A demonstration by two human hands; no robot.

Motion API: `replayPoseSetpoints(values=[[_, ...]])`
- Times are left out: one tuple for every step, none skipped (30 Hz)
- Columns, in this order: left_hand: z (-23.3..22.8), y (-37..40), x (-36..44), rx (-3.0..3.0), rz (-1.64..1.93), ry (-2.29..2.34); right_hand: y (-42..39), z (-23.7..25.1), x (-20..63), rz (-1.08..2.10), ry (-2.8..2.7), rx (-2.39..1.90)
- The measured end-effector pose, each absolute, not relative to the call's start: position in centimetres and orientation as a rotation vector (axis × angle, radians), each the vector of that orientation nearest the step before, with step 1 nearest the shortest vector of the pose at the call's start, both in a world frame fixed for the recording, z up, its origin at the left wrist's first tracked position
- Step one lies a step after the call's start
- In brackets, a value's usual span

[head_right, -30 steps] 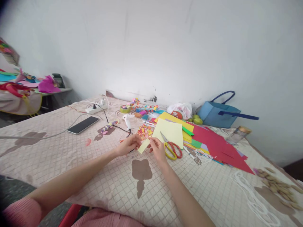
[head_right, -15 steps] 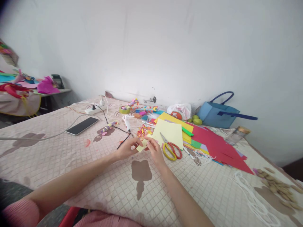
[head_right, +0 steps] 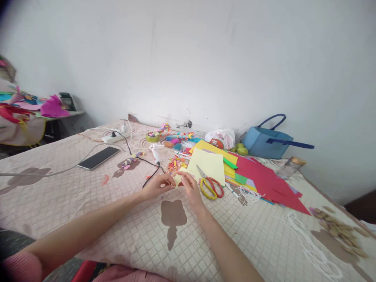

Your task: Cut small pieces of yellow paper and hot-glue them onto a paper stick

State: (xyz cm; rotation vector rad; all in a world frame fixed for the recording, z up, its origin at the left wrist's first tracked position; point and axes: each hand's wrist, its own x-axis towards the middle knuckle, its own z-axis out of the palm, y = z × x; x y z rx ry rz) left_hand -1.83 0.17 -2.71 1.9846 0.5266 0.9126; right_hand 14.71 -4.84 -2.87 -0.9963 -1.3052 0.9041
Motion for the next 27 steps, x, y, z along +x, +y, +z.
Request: replayPoseSetpoints(values=[[-2.8, 0.2, -1.8, 1.932, 0.911, 0.523, -4.8, -2.9, 14.7, 0.904, -1.312, -0.999], [-2.8, 0.3, -1.7, 1.867, 0.909, 0.518, -4.8, -2.9, 14.6, 0.903, -1.323, -1.004], [-2.9, 0.4, -1.7, 1.789, 0.904, 0.514, -4.9, -2.9, 14.6, 0.903, -1.338, -1.01], [-3.0, 0.5, -1.6, 1.704, 0.895, 0.513, -4.9, -2.9, 14.5, 0.904, -1.357, -1.017], [-3.2, 0.6, -1.5, 1.621, 0.879, 0.516, -4.9, -2.9, 14.5, 0.906, -1.376, -1.02], [-3.3, 0.7, -1.5, 1.544, 0.86, 0.524, -5.0, -2.8, 14.4, 0.907, -1.394, -1.019], [-3.5, 0.8, -1.5, 1.479, 0.845, 0.535, -5.0, -2.8, 14.4, 0.907, -1.406, -1.016], [-3.6, 0.9, -1.4, 1.43, 0.834, 0.549, -5.1, -2.8, 14.3, 0.907, -1.414, -1.014], [-3.7, 1.0, -1.4, 1.393, 0.829, 0.563, -5.1, -2.8, 14.2, 0.907, -1.416, -1.014], [-3.8, 1.1, -1.4, 1.365, 0.827, 0.575, -5.2, -2.8, 14.2, 0.908, -1.411, -1.017], [-3.9, 1.1, -1.4, 1.344, 0.83, 0.586, -5.2, -2.8, 14.2, 0.908, -1.402, -1.023], [-3.9, 1.2, -1.4, 1.327, 0.834, 0.596, -5.2, -2.8, 14.1, 0.911, -1.392, -1.03], [-3.9, 1.2, -1.4, 1.314, 0.836, 0.603, -5.2, -2.8, 14.1, 0.914, -1.384, -1.035], [-3.9, 1.2, -1.4, 1.303, 0.839, 0.609, -5.1, -2.8, 14.1, 0.915, -1.379, -1.037], [-3.9, 1.2, -1.4, 1.295, 0.839, 0.611, -5.1, -2.8, 14.2, 0.917, -1.38, -1.036], [-3.8, 1.2, -1.4, 1.291, 0.838, 0.61, -5.1, -2.8, 14.2, 0.917, -1.387, -1.036], [-3.8, 1.1, -1.5, 1.287, 0.837, 0.61, -5.1, -2.8, 14.2, 0.917, -1.4, -1.036], [-3.8, 1.1, -1.5, 1.286, 0.834, 0.61, -5.1, -2.8, 14.2, 0.917, -1.414, -1.037], [-3.7, 1.1, -1.5, 1.287, 0.831, 0.61, -5.2, -2.7, 14.2, 0.916, -1.425, -1.04], [-3.7, 1.1, -1.5, 1.287, 0.83, 0.608, -5.2, -2.7, 14.2, 0.917, -1.435, -1.044], [-3.7, 1.1, -1.5, 1.286, 0.831, 0.606, -5.3, -2.6, 14.2, 0.918, -1.438, -1.045], [-3.7, 1.0, -1.5, 1.284, 0.837, 0.603, -5.3, -2.6, 14.1, 0.919, -1.43, -1.042], [-3.6, 1.0, -1.5, 1.281, 0.845, 0.601, -5.3, -2.6, 14.1, 0.92, -1.412, -1.033], [-3.6, 1.0, -1.4, 1.278, 0.859, 0.6, -5.3, -2.6, 14.0, 0.918, -1.382, -1.021], [-3.6, 1.0, -1.4, 1.275, 0.88, 0.602, -5.3, -2.6, 14.0, 0.911, -1.336, -1.009], [-3.5, 0.9, -1.3, 1.273, 0.902, 0.605, -5.2, -2.6, 14.0, 0.895, -1.271, -1.003], [-3.5, 0.9, -1.3, 1.274, 0.926, 0.607, -5.1, -2.7, 14.0, 0.873, -1.192, -1.006]])
